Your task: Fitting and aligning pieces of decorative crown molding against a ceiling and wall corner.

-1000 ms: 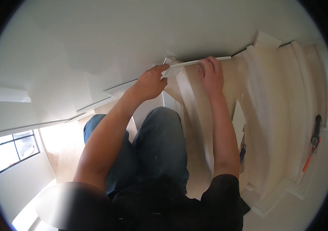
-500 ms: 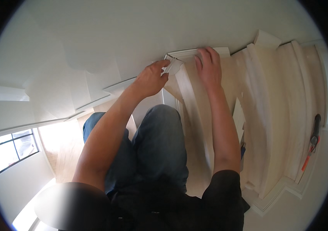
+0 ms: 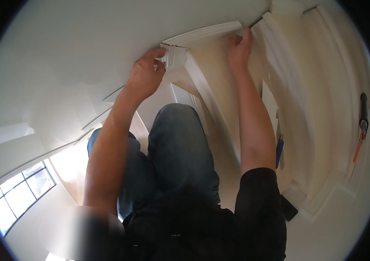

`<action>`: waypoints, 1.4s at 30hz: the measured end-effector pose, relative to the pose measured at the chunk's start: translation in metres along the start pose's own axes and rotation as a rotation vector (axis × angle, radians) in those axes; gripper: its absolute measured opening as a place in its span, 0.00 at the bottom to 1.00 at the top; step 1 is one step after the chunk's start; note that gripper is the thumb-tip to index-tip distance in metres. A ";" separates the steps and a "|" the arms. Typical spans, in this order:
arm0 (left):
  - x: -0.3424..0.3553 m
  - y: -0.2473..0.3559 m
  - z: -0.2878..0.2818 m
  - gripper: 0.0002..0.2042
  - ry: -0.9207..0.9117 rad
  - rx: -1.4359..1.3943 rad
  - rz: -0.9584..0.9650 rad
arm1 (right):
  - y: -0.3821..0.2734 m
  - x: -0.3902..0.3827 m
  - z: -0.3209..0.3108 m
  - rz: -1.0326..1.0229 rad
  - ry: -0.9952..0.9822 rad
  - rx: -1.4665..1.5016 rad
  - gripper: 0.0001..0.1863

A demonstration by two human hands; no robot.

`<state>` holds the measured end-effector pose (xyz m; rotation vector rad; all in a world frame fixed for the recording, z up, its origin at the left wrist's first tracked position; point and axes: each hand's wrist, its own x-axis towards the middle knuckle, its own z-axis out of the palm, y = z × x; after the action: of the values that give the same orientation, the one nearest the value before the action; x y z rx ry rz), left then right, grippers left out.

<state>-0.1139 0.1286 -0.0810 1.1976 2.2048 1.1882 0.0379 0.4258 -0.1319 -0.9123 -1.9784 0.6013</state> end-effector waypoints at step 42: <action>-0.018 0.022 0.013 0.31 0.074 0.181 0.075 | -0.043 -0.001 -0.009 0.246 -0.209 0.080 0.48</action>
<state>-0.0836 0.1266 -0.0723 1.3382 2.3838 1.0971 0.0299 0.3990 -0.0977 -1.0885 -2.0226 0.9427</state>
